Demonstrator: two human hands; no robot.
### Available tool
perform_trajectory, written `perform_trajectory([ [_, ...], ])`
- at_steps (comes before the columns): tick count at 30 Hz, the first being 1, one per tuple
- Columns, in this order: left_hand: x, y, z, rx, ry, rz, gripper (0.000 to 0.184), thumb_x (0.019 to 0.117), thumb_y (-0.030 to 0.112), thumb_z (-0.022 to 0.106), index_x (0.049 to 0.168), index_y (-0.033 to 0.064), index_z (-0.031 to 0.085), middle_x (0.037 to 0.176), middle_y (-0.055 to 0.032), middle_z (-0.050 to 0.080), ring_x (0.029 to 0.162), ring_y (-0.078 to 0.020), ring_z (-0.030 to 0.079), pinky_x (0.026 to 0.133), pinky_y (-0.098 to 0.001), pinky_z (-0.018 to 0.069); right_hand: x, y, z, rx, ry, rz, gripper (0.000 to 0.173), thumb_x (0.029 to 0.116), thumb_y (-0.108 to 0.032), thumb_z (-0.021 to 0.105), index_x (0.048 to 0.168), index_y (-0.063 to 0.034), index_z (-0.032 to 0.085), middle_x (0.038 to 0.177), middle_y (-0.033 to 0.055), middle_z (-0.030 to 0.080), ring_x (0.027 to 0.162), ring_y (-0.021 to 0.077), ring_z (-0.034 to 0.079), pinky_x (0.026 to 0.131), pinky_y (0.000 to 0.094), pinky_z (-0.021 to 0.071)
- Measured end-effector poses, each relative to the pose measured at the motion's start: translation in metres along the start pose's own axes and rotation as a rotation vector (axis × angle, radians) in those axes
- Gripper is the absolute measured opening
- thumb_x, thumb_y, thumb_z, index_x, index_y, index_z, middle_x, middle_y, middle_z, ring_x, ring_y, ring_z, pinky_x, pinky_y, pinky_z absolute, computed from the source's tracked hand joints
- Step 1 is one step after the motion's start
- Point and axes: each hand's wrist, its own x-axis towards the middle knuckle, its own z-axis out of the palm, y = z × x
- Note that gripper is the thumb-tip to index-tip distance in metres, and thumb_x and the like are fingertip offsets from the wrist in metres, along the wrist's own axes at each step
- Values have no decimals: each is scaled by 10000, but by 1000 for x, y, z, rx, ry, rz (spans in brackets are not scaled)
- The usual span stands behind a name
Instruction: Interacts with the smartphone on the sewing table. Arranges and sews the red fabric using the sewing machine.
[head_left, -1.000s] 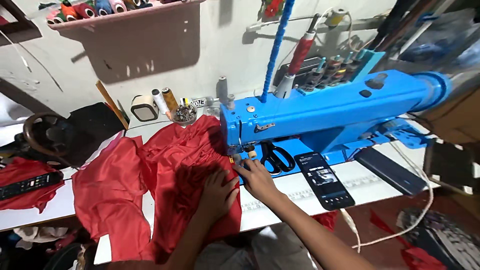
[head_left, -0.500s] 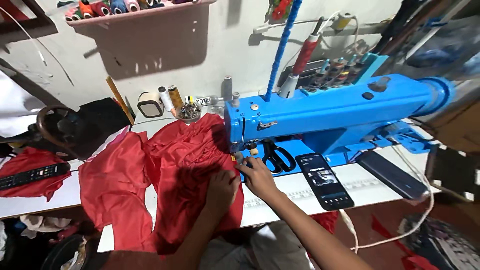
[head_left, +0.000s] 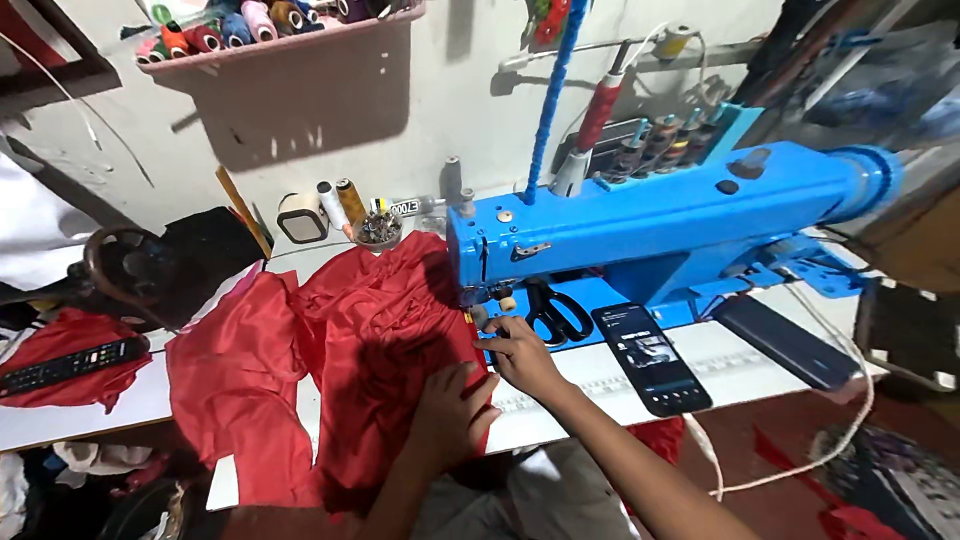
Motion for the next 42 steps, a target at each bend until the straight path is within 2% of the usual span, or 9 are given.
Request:
perform_trajectory([
  [3, 0, 3, -1, 53, -53, -4, 433, 1008, 500, 515, 1360, 304, 674, 1400, -140, 624, 1279, -333, 600, 1011, -522, 498, 0, 0, 0, 12, -10, 3, 352, 907, 3, 533, 1037, -144, 824, 1098, 160, 705, 997, 349, 650, 861, 477, 549],
  [6, 0, 3, -1, 66, -85, -19, 427, 1013, 508, 503, 1333, 297, 692, 1402, -132, 619, 1296, -327, 582, 1040, -518, 476, 0, -1, 0, 15, -22, 8, 358, 902, -12, 530, 1051, -152, 824, 1094, 145, 709, 1002, 336, 648, 865, 468, 544],
  [13, -3, 1, 3, 23, 69, 18, 343, 993, 354, 567, 1092, 100, 774, 1198, -125, 730, 1186, -324, 674, 1004, -487, 540, -1, -1, 0, -2, -10, 8, 363, 899, -1, 530, 1053, -150, 824, 1075, 145, 708, 980, 326, 650, 852, 457, 545],
  [19, -4, -2, 7, -27, 171, -2, 277, 979, 289, 615, 984, 69, 783, 1100, -102, 760, 1130, -272, 710, 1002, -413, 559, -1, -2, 0, -8, -20, 10, 364, 897, -1, 534, 1065, -149, 821, 1081, 146, 707, 991, 331, 648, 860, 464, 543],
  [22, -3, -6, 7, -105, 193, -36, 217, 959, 225, 640, 950, 77, 798, 1076, -87, 757, 1086, -230, 714, 970, -371, 572, -5, -3, 0, -34, -50, -5, 385, 898, -11, 537, 1130, -158, 807, 1175, 128, 708, 1060, 346, 643, 895, 497, 537],
  [26, -2, -9, 2, -148, 133, -62, 194, 948, 193, 650, 978, 90, 812, 1124, -97, 743, 1070, -244, 706, 947, -393, 572, -13, -4, -1, -59, -52, -73, 351, 917, -32, 539, 1129, -133, 800, 1321, 85, 692, 1131, 347, 659, 915, 516, 545],
  [29, -3, -15, -1, -106, 86, 9, 222, 962, 193, 616, 1019, 107, 812, 1190, -81, 739, 1140, -260, 689, 982, -409, 558, -15, -3, 0, -36, -32, -95, 351, 909, -28, 527, 1104, -117, 805, 1277, 52, 721, 1097, 317, 674, 910, 482, 547],
  [33, -5, -16, -1, -35, 100, 110, 266, 983, 180, 555, 1042, 89, 798, 1171, -38, 759, 1136, -225, 698, 990, -392, 548, -15, -2, 1, -12, -16, -92, 347, 907, -43, 510, 1085, -101, 802, 1221, 30, 747, 1076, 288, 679, 909, 444, 538],
  [42, -2, -17, 1, -33, 59, 112, 287, 989, 209, 540, 1089, 76, 774, 1227, -54, 737, 1163, -206, 686, 1019, -380, 531, -14, -3, 3, -34, -31, -78, 315, 922, -56, 496, 1043, -117, 780, 1276, 1, 725, 1094, 266, 670, 894, 444, 525],
])
